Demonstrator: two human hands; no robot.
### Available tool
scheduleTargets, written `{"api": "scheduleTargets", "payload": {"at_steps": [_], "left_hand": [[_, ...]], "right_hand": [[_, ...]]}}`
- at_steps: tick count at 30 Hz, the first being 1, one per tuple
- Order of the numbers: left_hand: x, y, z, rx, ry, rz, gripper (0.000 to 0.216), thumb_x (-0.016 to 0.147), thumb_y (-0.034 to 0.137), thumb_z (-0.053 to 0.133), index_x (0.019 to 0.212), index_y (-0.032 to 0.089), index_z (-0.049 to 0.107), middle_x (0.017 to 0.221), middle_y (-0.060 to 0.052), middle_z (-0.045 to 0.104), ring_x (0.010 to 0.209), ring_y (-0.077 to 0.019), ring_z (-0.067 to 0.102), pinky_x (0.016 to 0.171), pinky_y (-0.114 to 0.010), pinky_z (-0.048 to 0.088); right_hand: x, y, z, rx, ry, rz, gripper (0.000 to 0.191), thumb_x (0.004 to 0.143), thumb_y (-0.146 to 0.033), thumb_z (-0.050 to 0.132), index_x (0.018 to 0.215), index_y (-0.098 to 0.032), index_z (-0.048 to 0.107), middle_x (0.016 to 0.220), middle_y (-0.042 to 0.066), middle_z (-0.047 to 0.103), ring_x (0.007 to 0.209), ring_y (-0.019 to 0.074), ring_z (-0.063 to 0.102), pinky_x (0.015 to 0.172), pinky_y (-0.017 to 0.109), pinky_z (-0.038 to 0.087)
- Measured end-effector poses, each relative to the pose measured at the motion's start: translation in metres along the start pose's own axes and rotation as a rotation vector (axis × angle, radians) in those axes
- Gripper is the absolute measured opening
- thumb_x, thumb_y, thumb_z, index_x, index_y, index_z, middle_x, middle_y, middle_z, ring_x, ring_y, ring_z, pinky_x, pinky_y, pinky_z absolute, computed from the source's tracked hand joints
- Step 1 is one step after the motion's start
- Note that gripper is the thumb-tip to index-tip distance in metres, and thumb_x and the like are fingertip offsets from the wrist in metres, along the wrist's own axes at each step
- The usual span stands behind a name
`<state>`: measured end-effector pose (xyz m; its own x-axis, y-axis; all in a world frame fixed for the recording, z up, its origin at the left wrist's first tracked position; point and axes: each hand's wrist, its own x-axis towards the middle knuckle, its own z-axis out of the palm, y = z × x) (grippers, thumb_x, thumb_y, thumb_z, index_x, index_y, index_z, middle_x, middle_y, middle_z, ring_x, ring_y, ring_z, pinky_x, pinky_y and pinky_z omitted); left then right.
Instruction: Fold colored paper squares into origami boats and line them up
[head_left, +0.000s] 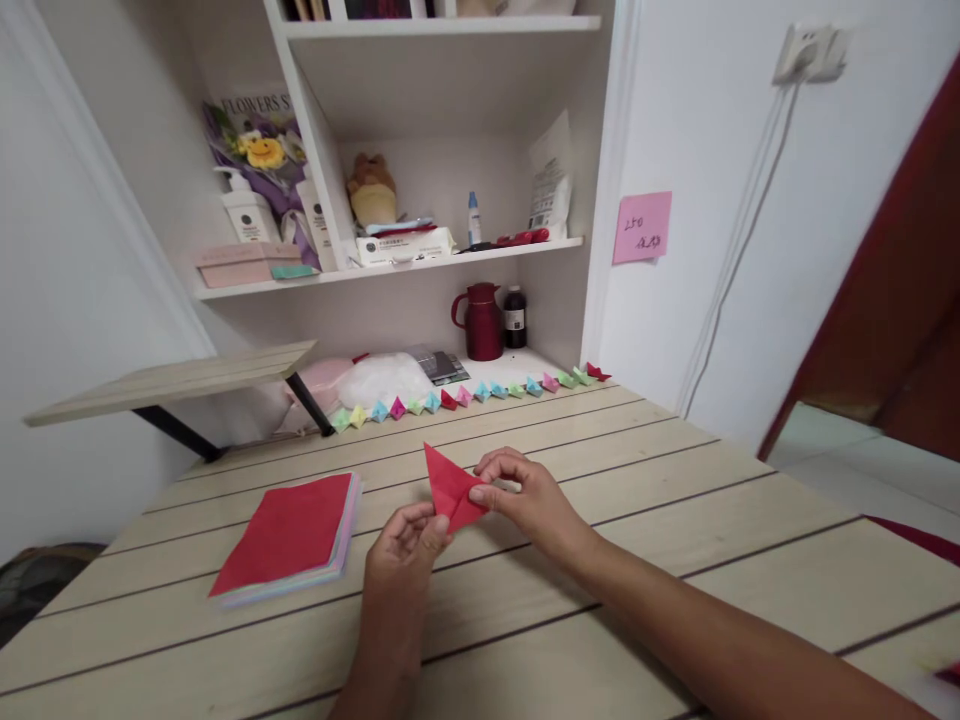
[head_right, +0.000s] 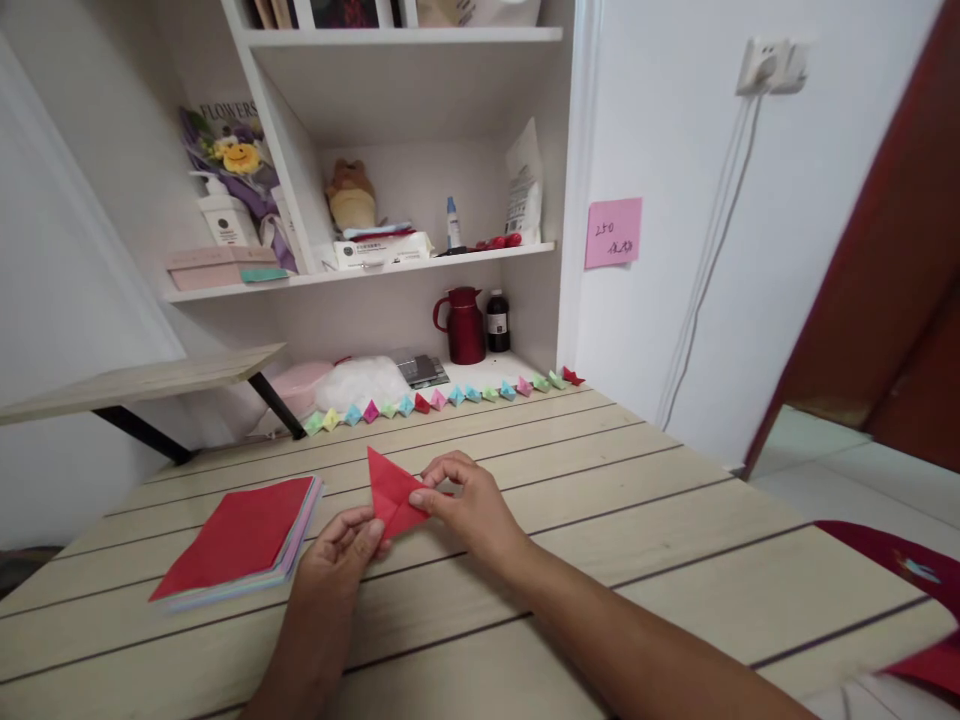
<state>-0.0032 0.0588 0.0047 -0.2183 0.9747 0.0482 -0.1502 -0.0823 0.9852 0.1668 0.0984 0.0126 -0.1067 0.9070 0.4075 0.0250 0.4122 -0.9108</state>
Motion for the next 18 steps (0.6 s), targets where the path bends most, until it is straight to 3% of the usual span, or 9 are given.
{"api": "scheduleTargets", "payload": {"at_steps": [9,18], "left_hand": [[0.002,-0.004,0.006,-0.037,0.060,-0.024,0.036,0.057,0.039,0.084,0.080,0.015,0.069,0.068,0.000,0.066,0.063,-0.0112,0.057,0.066,-0.023,0.047],[0.007,-0.011,-0.001,-0.060,-0.036,-0.028,0.038,0.064,0.043,0.081,0.085,0.016,0.067,0.070,0.001,0.062,0.069,-0.0109,0.054,0.074,-0.024,0.045]], "right_hand": [[-0.005,-0.010,0.006,0.057,0.050,-0.059,0.018,0.074,-0.027,0.074,0.066,-0.019,0.060,0.089,0.003,0.061,0.088,0.0180,0.059,0.081,0.031,0.044],[-0.006,-0.013,0.003,0.095,0.141,-0.142,0.018,0.074,-0.021,0.073,0.065,-0.019,0.057,0.086,0.002,0.060,0.087,0.0175,0.059,0.079,0.030,0.045]]}}
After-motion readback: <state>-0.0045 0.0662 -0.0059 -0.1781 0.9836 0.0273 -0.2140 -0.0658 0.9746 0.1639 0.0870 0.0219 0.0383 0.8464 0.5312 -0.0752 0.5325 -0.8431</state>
